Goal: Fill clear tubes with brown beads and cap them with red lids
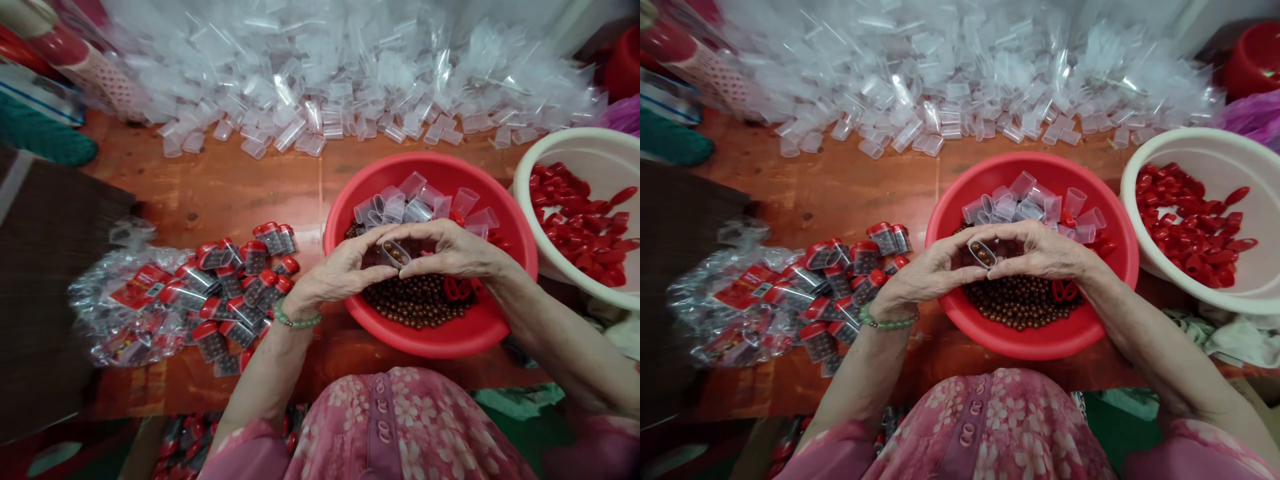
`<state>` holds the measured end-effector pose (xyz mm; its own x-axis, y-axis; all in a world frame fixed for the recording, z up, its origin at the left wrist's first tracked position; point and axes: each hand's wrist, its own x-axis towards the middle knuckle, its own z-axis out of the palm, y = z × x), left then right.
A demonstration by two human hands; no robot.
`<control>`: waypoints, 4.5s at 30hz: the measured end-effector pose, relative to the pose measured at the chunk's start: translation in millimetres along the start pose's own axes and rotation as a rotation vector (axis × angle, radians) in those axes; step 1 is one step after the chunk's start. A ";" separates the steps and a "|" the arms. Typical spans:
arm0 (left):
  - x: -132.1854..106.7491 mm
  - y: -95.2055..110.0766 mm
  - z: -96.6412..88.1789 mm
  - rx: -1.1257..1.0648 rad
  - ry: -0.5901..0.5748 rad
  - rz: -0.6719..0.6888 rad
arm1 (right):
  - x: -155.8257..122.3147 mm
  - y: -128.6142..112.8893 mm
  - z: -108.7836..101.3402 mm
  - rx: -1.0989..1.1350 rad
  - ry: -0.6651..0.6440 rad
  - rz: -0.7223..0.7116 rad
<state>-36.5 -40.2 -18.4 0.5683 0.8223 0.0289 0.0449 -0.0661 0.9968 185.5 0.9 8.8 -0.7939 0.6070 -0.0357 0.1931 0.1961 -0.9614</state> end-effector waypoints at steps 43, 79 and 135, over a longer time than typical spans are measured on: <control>-0.3 7.6 26.6 -0.273 0.406 0.003 | -90.3 31.2 17.8 -1.242 -0.137 0.475; 6.2 12.8 21.5 -0.522 0.299 -0.131 | -50.4 2.6 14.6 0.412 0.633 0.321; 7.6 11.4 17.3 -0.349 0.483 -0.087 | -5.4 -15.3 9.4 0.446 0.309 0.409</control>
<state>-17.4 -44.4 -8.1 0.1337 0.9855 -0.1043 -0.2443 0.1348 0.9603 181.4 -12.5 21.2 -0.4934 0.7703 -0.4041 0.1333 -0.3921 -0.9102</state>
